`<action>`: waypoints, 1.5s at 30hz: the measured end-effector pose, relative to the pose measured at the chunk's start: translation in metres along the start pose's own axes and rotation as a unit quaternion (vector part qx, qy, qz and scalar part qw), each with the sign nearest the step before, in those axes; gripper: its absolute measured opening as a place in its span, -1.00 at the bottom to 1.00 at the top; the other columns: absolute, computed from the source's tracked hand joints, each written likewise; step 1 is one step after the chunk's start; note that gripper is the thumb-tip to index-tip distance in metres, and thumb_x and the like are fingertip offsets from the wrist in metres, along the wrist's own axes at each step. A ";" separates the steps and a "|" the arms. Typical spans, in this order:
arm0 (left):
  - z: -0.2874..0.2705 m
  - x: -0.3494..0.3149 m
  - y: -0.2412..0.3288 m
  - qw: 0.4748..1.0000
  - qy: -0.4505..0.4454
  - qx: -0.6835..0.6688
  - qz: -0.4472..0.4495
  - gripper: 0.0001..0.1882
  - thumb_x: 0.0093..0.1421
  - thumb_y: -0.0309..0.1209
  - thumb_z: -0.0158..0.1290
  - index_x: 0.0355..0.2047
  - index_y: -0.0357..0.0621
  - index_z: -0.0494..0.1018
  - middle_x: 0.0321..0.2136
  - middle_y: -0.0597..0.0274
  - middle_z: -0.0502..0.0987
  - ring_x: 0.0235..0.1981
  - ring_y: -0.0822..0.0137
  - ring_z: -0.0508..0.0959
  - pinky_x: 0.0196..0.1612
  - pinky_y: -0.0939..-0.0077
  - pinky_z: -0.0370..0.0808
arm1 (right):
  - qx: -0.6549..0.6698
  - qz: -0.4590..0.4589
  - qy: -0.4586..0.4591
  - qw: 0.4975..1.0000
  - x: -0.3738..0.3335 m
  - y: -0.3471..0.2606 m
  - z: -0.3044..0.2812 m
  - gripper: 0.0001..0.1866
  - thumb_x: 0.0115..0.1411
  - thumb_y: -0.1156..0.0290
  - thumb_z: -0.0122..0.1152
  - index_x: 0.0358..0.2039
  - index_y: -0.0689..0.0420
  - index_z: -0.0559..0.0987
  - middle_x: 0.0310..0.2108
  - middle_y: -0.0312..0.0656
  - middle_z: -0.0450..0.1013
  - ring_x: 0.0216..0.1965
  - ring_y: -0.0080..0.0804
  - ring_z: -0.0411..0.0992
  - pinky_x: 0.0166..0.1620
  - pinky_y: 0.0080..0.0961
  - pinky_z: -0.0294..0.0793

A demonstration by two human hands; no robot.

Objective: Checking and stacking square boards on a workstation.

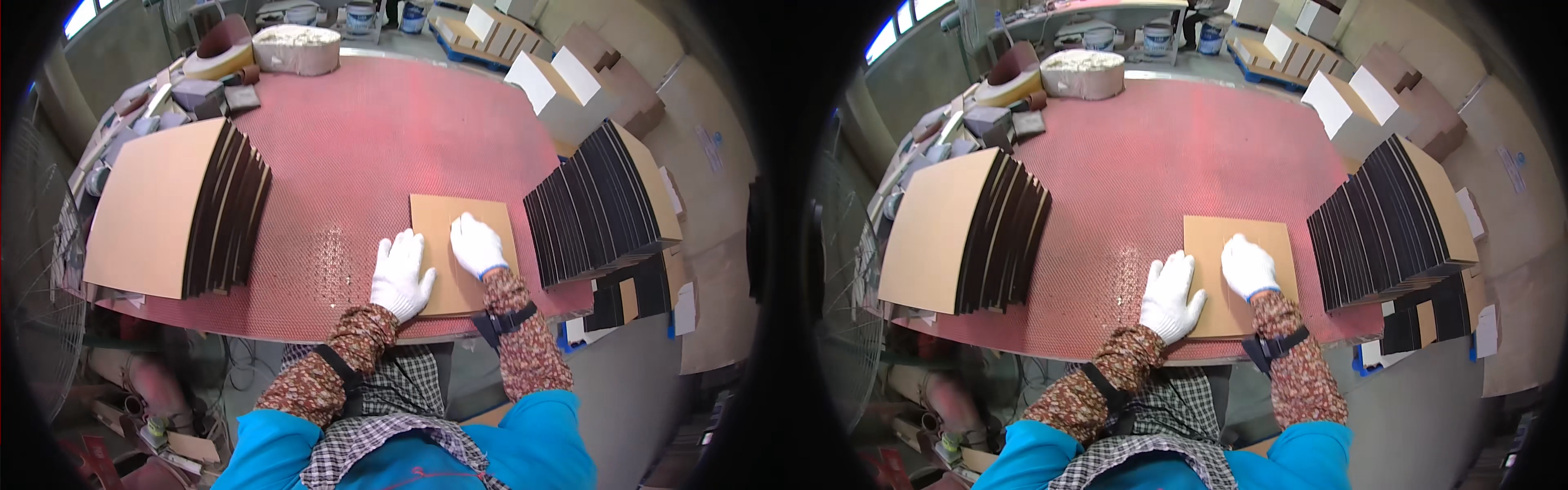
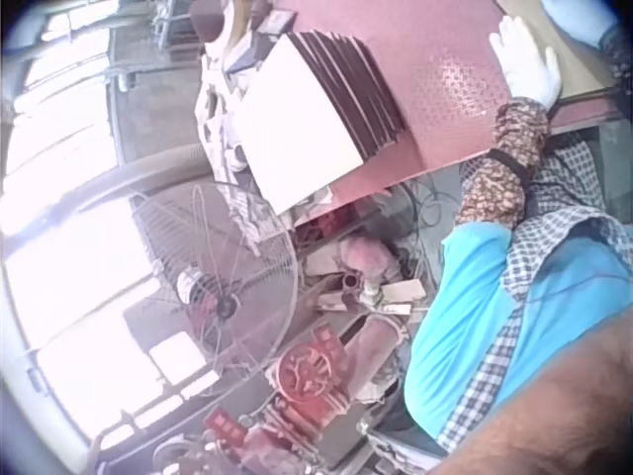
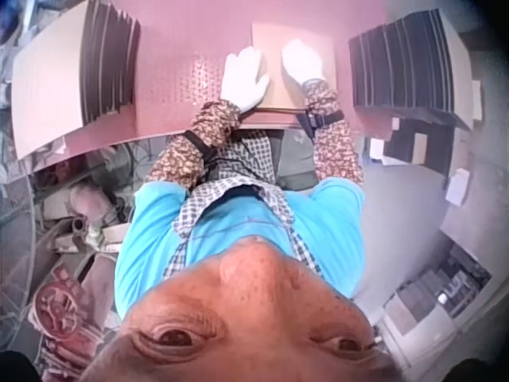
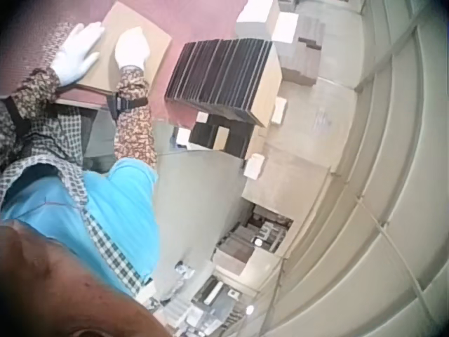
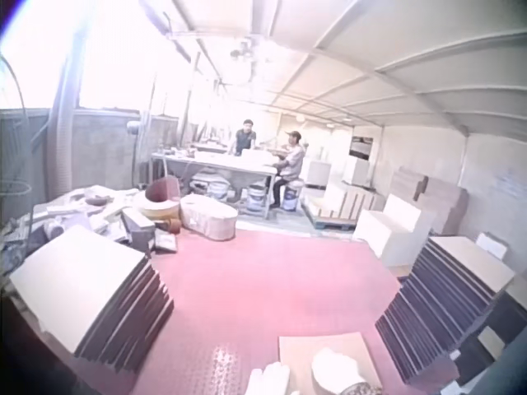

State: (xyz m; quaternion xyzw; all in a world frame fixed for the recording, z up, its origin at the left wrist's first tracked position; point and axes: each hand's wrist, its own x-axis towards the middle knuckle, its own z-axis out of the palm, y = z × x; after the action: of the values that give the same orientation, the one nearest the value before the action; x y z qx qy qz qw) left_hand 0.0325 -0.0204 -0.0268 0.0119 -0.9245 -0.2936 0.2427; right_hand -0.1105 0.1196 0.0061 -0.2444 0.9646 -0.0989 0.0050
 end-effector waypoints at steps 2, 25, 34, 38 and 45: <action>0.000 0.000 -0.001 1.000 0.007 0.007 0.004 -0.30 0.14 -0.26 0.22 0.19 -0.46 0.31 0.14 -0.25 0.39 0.24 -0.10 0.33 0.33 -0.04 0.17 | 0.002 -0.007 -0.018 1.000 -0.025 0.002 -0.005 -0.67 0.39 0.16 -0.09 -0.26 0.16 0.49 -0.45 0.17 0.59 -0.38 0.21 0.59 -0.21 0.11 0.57; -0.024 -0.034 0.047 0.958 -0.142 0.040 -0.245 -0.41 0.23 -0.12 0.15 0.20 -0.06 0.31 -0.20 -0.07 0.57 -0.15 -0.06 0.64 -0.14 -0.01 0.59 | 0.066 0.187 0.118 0.973 -0.150 0.068 -0.014 -0.58 0.33 0.09 0.05 -0.32 0.23 0.62 -0.25 0.20 0.55 -0.15 0.18 0.51 -0.01 0.00 0.48; -0.080 -0.040 0.043 0.944 -0.049 -0.106 -0.308 -0.33 0.34 -0.12 0.04 0.35 -0.21 0.25 -0.07 -0.29 0.61 -0.08 -0.19 0.64 0.03 0.06 0.54 | 0.471 0.251 0.116 0.838 -0.194 0.034 -0.001 -0.63 0.39 0.25 0.06 -0.13 0.37 0.58 -0.30 -0.13 0.57 -0.30 -0.50 0.43 -0.16 -0.43 0.45; -0.140 -0.027 0.057 0.963 0.080 -0.085 -0.242 -0.46 0.33 -0.25 0.07 0.25 -0.26 0.38 -0.03 -0.22 0.61 -0.04 -0.11 0.65 0.04 0.15 0.57 | 0.534 0.156 0.097 0.826 -0.192 -0.006 -0.032 -0.72 0.41 0.33 0.01 -0.22 0.31 0.55 -0.35 -0.30 0.47 -0.32 -0.58 0.36 -0.21 -0.51 0.41; -0.261 -0.038 0.036 0.940 0.291 -0.041 -0.174 -0.62 0.30 -0.37 0.12 0.07 -0.32 0.54 -0.18 -0.25 0.64 -0.21 -0.04 0.71 -0.12 0.29 0.63 | 0.608 0.019 0.028 0.794 -0.166 -0.102 -0.098 -0.71 0.41 0.41 0.02 -0.07 0.34 0.61 -0.27 -0.30 0.54 -0.28 -0.64 0.41 -0.20 -0.60 0.42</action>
State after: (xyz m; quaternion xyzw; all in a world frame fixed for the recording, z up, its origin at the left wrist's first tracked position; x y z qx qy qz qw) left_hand 0.1896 -0.1243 0.1618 0.2479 -0.7845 -0.3525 0.4460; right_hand 0.0782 0.1292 0.1156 -0.1698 0.7101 -0.6714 0.1269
